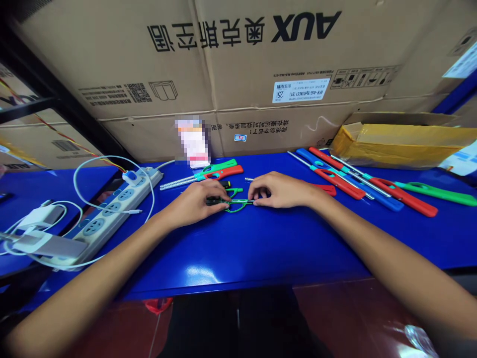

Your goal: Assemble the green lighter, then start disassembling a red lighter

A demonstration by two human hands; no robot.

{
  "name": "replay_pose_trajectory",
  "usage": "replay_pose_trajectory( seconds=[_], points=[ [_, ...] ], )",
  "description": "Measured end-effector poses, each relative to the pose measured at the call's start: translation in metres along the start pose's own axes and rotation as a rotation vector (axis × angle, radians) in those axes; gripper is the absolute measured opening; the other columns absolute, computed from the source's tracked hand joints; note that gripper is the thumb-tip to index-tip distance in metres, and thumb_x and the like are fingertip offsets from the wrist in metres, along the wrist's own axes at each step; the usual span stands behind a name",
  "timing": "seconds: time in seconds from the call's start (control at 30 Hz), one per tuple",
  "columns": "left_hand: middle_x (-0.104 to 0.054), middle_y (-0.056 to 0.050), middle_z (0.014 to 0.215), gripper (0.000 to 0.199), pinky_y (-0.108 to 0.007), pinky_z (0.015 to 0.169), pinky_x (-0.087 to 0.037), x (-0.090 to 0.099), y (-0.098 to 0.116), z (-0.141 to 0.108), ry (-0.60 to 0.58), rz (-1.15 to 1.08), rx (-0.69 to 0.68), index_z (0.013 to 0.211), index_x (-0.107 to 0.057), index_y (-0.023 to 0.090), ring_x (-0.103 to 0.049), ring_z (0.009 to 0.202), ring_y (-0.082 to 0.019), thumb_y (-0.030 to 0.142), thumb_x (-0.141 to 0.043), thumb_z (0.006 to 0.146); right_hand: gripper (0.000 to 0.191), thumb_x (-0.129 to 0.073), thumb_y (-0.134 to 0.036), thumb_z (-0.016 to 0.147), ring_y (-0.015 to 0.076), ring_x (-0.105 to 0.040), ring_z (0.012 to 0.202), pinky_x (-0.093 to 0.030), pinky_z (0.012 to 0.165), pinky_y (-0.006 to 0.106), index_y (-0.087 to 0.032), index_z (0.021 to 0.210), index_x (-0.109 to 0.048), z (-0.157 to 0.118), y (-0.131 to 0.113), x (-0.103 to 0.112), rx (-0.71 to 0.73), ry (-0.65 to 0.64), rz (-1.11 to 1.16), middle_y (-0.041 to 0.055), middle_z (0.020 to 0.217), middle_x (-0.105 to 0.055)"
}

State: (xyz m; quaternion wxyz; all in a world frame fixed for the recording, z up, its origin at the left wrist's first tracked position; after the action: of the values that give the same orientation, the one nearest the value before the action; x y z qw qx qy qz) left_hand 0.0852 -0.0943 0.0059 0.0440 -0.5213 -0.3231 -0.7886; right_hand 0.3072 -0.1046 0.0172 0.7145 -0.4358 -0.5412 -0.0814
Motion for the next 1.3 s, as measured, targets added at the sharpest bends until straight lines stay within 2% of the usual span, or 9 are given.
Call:
replay_pose_trajectory(
  seconds=[0.13,0.4,0.57,0.77,1.1,1.3],
  points=[
    [-0.077,-0.009,0.11,0.018,-0.041,0.099,-0.055,0.0004,-0.0001,-0.0002,-0.008,0.0,0.0,0.11,-0.08,0.017,-0.072,0.105,-0.024,0.03,-0.071,0.101,0.013,-0.07,-0.031,0.096,0.016,-0.067,0.074,-0.05,0.069,0.03,-0.021,0.099,-0.078,0.0012,0.0031,-0.0022,-0.014,0.014,0.019,0.0016,0.087,-0.077],
    [-0.077,-0.01,0.113,0.019,-0.041,0.098,-0.056,0.0005,0.0008,-0.0008,-0.006,0.027,-0.009,0.114,-0.079,0.018,-0.072,0.106,-0.023,0.029,-0.071,0.1,0.012,-0.069,-0.029,0.097,0.0156,-0.068,0.076,-0.05,0.072,0.03,-0.022,0.099,-0.079,0.0016,0.0041,-0.002,0.013,0.031,-0.026,0.0022,0.091,-0.078],
    [-0.077,-0.01,0.117,0.022,-0.04,0.101,-0.056,0.0018,0.0041,-0.0009,-0.027,0.038,-0.011,0.12,-0.078,0.019,-0.072,0.107,-0.023,0.027,-0.07,0.101,0.013,-0.07,-0.028,0.096,0.0159,-0.069,0.075,-0.051,0.07,0.029,-0.022,0.104,-0.078,0.0007,0.0062,-0.0017,-0.02,0.044,-0.009,0.0012,0.086,-0.078],
    [-0.077,-0.009,0.118,0.022,-0.042,0.105,-0.056,0.0015,0.0039,-0.0008,-0.025,0.036,-0.019,0.119,-0.08,0.02,-0.072,0.108,-0.023,0.027,-0.069,0.102,0.015,-0.066,-0.03,0.1,0.0168,-0.07,0.08,-0.051,0.074,0.03,-0.022,0.1,-0.079,0.0002,0.0038,0.0011,0.055,0.059,-0.074,0.0032,0.095,-0.079],
    [-0.076,-0.01,0.119,0.023,-0.042,0.105,-0.056,-0.0003,0.0022,-0.001,-0.026,0.037,-0.007,0.121,-0.08,0.018,-0.072,0.11,-0.023,0.025,-0.07,0.102,0.015,-0.069,-0.032,0.1,0.0198,-0.071,0.086,-0.052,0.078,0.034,-0.023,0.107,-0.079,-0.0013,0.0025,0.0009,0.073,0.043,-0.153,0.0041,0.101,-0.079],
    [-0.076,-0.01,0.119,0.023,-0.042,0.105,-0.056,0.0003,0.0018,-0.0011,-0.033,0.055,-0.025,0.122,-0.08,0.018,-0.072,0.11,-0.023,0.026,-0.07,0.103,0.017,-0.07,-0.029,0.099,0.0176,-0.072,0.08,-0.053,0.074,0.031,-0.024,0.113,-0.079,-0.0008,0.0054,0.002,0.031,0.066,-0.097,0.0027,0.095,-0.08]
  ],
)
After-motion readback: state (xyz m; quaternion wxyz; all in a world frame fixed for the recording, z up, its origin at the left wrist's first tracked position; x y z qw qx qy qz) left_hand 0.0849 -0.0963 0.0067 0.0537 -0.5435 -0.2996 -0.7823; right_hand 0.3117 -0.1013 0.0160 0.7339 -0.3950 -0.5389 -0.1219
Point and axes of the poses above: each hand's wrist, its own z-axis towards the middle knuckle, its own x-axis out of the back of the hand, y = z × x, the point moved 5 cm from there along z, towards the middle knuckle
